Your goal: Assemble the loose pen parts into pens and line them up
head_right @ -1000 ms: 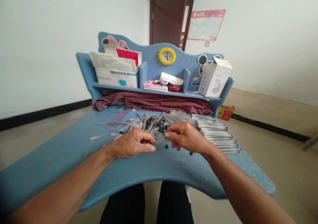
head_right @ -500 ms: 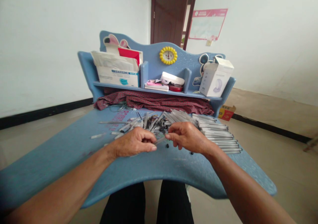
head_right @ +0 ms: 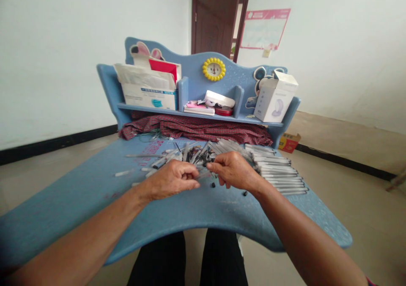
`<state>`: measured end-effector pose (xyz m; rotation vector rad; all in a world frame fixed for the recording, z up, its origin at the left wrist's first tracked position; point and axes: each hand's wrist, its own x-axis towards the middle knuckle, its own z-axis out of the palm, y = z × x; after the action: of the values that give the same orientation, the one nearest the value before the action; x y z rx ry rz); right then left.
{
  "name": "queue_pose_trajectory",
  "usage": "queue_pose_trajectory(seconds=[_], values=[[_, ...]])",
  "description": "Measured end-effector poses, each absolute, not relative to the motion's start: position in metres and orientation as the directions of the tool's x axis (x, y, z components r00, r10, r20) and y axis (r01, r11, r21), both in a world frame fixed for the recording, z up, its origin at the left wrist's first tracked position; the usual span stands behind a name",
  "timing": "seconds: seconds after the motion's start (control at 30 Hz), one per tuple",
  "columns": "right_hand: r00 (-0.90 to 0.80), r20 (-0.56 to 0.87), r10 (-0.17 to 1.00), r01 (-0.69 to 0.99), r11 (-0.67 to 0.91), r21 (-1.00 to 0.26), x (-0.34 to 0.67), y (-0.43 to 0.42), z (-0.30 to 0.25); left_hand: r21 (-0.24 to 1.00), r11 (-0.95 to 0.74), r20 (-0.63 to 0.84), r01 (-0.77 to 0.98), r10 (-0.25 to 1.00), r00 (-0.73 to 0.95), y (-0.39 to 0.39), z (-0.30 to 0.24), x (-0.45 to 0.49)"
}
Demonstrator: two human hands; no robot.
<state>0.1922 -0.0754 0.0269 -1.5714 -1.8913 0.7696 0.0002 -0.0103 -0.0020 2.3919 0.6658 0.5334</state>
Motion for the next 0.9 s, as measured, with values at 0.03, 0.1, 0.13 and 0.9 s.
queue_pose_trajectory(seconds=[0.03,0.1,0.13,0.9], values=[[-0.141,0.052,0.989,0.672,0.134,-0.728,0.191,-0.074,0.028,0.584,-0.736,0.263,0.343,0.570,0.778,-0.009,-0.004,0.001],[-0.115,0.054,0.992,0.676,0.118,-0.727,0.188,-0.070,0.031,0.496,-0.789,0.353,0.364,0.566,0.745,-0.006,-0.007,0.001],[-0.105,0.059,0.993,0.676,0.115,-0.728,0.186,-0.069,0.032,0.470,-0.800,0.387,0.373,0.567,0.727,-0.004,-0.008,0.002],[-0.017,-0.171,0.985,0.979,-0.018,-0.202,0.184,-0.011,0.001,0.920,-0.374,0.350,0.116,0.918,0.184,-0.001,0.006,-0.001]])
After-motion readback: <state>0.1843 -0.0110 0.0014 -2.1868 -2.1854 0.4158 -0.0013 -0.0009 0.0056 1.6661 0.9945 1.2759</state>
